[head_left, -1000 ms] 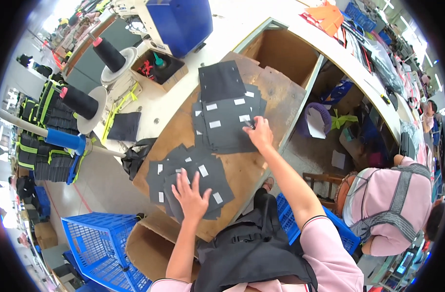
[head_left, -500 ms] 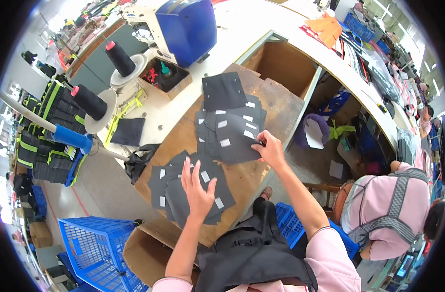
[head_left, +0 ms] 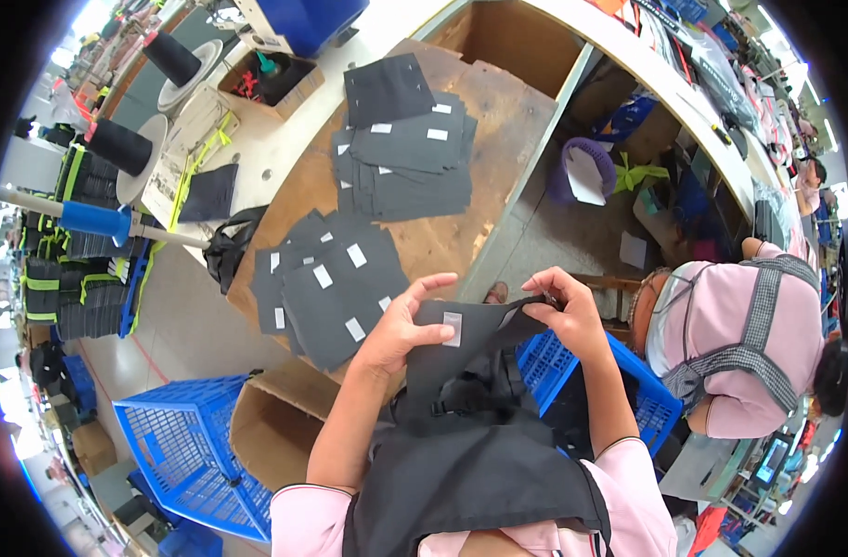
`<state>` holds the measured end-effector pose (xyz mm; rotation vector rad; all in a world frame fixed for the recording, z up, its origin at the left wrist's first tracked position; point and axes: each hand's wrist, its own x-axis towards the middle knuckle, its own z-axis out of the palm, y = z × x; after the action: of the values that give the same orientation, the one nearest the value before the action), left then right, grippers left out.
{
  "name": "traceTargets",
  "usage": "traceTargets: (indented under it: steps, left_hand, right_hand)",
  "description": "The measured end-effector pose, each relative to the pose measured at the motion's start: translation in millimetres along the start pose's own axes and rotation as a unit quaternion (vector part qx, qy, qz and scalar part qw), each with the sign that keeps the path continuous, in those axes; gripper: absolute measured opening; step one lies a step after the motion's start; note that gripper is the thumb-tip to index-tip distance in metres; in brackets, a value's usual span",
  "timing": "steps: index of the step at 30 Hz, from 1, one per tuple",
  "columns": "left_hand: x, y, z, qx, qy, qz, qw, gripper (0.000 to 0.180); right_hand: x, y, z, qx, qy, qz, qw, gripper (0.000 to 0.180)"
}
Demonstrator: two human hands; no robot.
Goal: Trimming excess threads from fabric components in a garment factory.
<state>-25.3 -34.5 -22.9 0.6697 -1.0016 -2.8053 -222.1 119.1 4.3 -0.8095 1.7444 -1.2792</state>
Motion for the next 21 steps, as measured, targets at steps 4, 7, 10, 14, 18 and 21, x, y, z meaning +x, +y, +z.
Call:
traceTargets:
  steps: [4, 7, 10, 14, 18, 21]
  left_hand:
    - [-4, -11, 16, 0.098, 0.144, 0.035, 0.984, 0.072]
    - [-10, -17, 25, 0.117, 0.177, 0.071, 0.975, 0.070]
    - [-14, -16, 34, 0.109, 0.150, 0.059, 0.981, 0.067]
    - [-15, -19, 38, 0.158, 0.160, 0.093, 0.970, 0.067]
    - [-18, -18, 43, 0.194, 0.160, 0.103, 0.962, 0.067]
    - [-21, -14, 45, 0.173, 0.141, 0.083, 0.971, 0.068]
  right_hand:
    - [-9, 25, 9, -0.125, 0.106, -0.045, 0.985, 0.028]
    - [-23, 22, 25, -0.301, 0.220, -0.165, 0.913, 0.032]
    - [-45, -4, 44, -0.269, 0.171, -0.191, 0.928, 0.041]
    - [-51, 1, 51, -0.288, 0.113, -0.213, 0.927, 0.036]
    - [-50, 5, 50, -0.338, 0.098, -0.258, 0.900, 0.034]
    - [-50, 8, 55, -0.288, 0.106, -0.236, 0.922, 0.032]
